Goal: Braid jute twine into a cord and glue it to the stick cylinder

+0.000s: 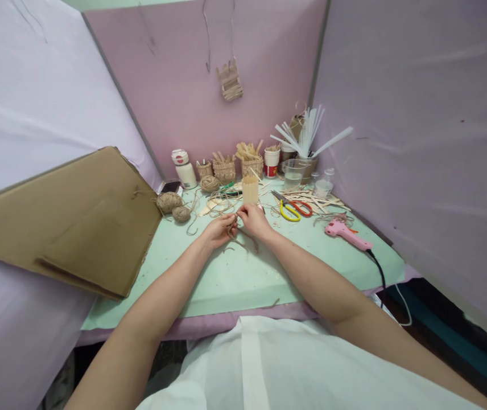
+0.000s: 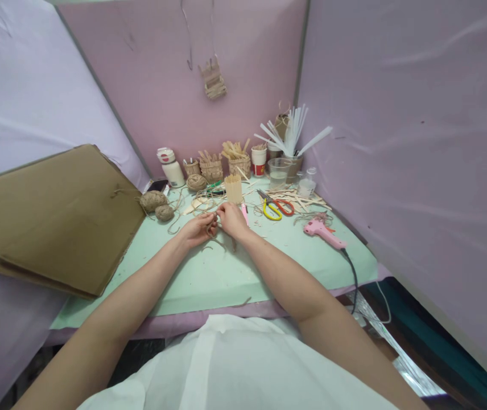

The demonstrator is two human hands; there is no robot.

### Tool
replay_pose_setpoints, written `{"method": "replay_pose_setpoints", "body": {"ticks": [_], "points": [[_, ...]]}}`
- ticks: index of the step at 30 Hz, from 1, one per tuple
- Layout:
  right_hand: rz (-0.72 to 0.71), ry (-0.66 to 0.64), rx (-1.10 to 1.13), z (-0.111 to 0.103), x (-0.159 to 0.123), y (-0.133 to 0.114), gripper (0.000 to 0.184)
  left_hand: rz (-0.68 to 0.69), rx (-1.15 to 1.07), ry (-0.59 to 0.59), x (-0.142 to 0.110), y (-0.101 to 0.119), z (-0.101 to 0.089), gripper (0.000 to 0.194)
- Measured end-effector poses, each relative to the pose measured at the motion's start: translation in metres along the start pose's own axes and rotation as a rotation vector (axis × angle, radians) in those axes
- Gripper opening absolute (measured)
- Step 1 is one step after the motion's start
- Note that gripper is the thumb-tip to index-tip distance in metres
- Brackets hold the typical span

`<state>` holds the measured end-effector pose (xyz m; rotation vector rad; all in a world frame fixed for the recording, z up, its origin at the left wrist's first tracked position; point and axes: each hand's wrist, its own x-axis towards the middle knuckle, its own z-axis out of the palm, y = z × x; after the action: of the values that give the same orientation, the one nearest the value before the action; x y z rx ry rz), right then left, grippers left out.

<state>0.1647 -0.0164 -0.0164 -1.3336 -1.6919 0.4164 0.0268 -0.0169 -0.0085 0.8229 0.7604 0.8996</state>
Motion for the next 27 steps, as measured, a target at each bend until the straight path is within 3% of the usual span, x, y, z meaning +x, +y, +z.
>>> {"method": "replay_pose_setpoints", "body": {"ticks": [8,18,23,27], "points": [[-0.147,0.006,0.059,-0.003,0.0,-0.003,0.017,0.034,-0.044,0.091,0.003,0.003,-0.003,0.005],[-0.201,-0.038,-0.003,-0.011,-0.002,-0.007,0.009,-0.002,-0.048,0.101,0.003,0.003,-0.003,0.004],[-0.166,0.007,-0.02,-0.01,0.0,-0.005,0.011,0.023,0.004,0.0,0.002,0.003,-0.001,0.011],[-0.136,0.028,-0.018,-0.007,0.0,-0.004,0.012,0.092,0.123,-0.01,0.003,0.001,-0.004,0.02]]}}
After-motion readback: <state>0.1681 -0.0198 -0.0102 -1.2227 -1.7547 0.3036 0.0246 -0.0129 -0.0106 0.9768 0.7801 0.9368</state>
